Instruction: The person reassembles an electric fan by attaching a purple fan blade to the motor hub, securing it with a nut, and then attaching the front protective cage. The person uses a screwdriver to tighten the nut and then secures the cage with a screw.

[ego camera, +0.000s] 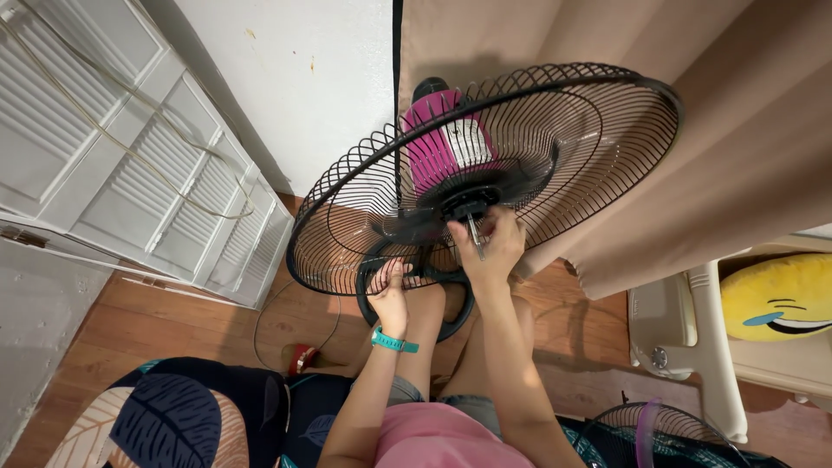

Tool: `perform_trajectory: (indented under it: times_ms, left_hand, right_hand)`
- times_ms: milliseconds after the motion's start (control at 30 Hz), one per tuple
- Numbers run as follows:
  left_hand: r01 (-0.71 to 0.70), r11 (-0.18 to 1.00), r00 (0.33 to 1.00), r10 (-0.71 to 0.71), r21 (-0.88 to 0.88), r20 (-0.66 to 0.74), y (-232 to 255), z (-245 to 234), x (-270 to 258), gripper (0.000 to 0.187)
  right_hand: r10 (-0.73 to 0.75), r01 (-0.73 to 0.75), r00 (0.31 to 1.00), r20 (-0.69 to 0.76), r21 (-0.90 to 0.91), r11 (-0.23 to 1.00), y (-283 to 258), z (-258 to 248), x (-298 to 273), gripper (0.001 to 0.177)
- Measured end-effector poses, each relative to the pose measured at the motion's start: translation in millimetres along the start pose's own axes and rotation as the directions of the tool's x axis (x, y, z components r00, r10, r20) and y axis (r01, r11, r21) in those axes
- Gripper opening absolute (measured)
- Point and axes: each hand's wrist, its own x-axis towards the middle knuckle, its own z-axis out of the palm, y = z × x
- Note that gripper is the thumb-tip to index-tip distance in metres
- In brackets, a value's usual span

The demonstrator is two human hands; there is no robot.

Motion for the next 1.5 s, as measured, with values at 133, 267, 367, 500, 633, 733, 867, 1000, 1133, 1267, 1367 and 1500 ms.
perform_trajectory:
  times_ms: [133,267,367,500,633,733,867,1000,1133,1267,1367,1500]
  left_hand:
    - [0.023,1.000,1.000,-0.023,0.015,0.001,1,1,2,0.021]
    - [0.062,0.998,0.998,-0.062,0.005,-0.006,3,1,1,0.021]
    - [0.069,0.998,0.998,-0.069,0.014,-0.002,7,4,2,0.021]
    - [0.074,0.997,0.997,-0.074,0.015,-0.004,11,6,1,0.021]
    - [0.072,0.997,0.997,-0.073,0.029,0.026,16,7,1,0.021]
    - [0.026,0.996,0.999,-0.028,0.087,0.025,19,7,0,0.021]
    - [0.030,0.995,0.999,-0.032,0.098,0.021,18,7,1,0.021]
    - [0.030,0.994,0.999,-0.032,0.110,0.015,19,9,0,0.022]
    - [0.052,0.998,0.999,-0.052,0.032,0.009,17,6,0,0.021]
    - [-0.003,0.997,1.000,0.002,0.076,0.007,14,1,0,0.020]
    - [-0.035,0.994,0.999,0.034,0.100,0.008,12,1,1,0.020]
    - [0.032,0.999,0.999,-0.032,0.044,-0.003,10,-1,5,0.019]
  right_hand:
    - [-0.179,0.203,0.976,-0.122,0.222,0.954,-8,0,0,0.068]
    - [-0.311,0.333,0.939,-0.148,0.157,0.930,-9,1,4,0.058]
    - [-0.203,0.230,0.969,-0.142,0.218,0.948,-6,3,6,0.058]
    - [-0.041,0.047,0.998,-0.043,0.145,0.988,7,4,4,0.057]
    - [-0.095,0.095,0.995,-0.012,0.046,0.994,14,8,-2,0.057]
    - [-0.121,0.131,0.988,-0.100,0.105,0.986,6,9,-10,0.063]
    - [-0.288,0.313,0.944,-0.164,0.159,0.936,3,6,-8,0.062]
    - [-0.211,0.230,0.970,-0.122,0.172,0.958,4,8,-8,0.060]
    - [-0.043,0.064,0.992,-0.117,0.184,0.981,17,21,-16,0.060]
    - [0.047,-0.049,0.998,0.052,0.046,0.998,33,18,-18,0.049]
    - [0.022,-0.017,0.999,-0.045,0.107,0.994,24,14,-16,0.062]
    - [-0.282,0.322,0.941,-0.188,0.232,0.918,0,4,-6,0.065]
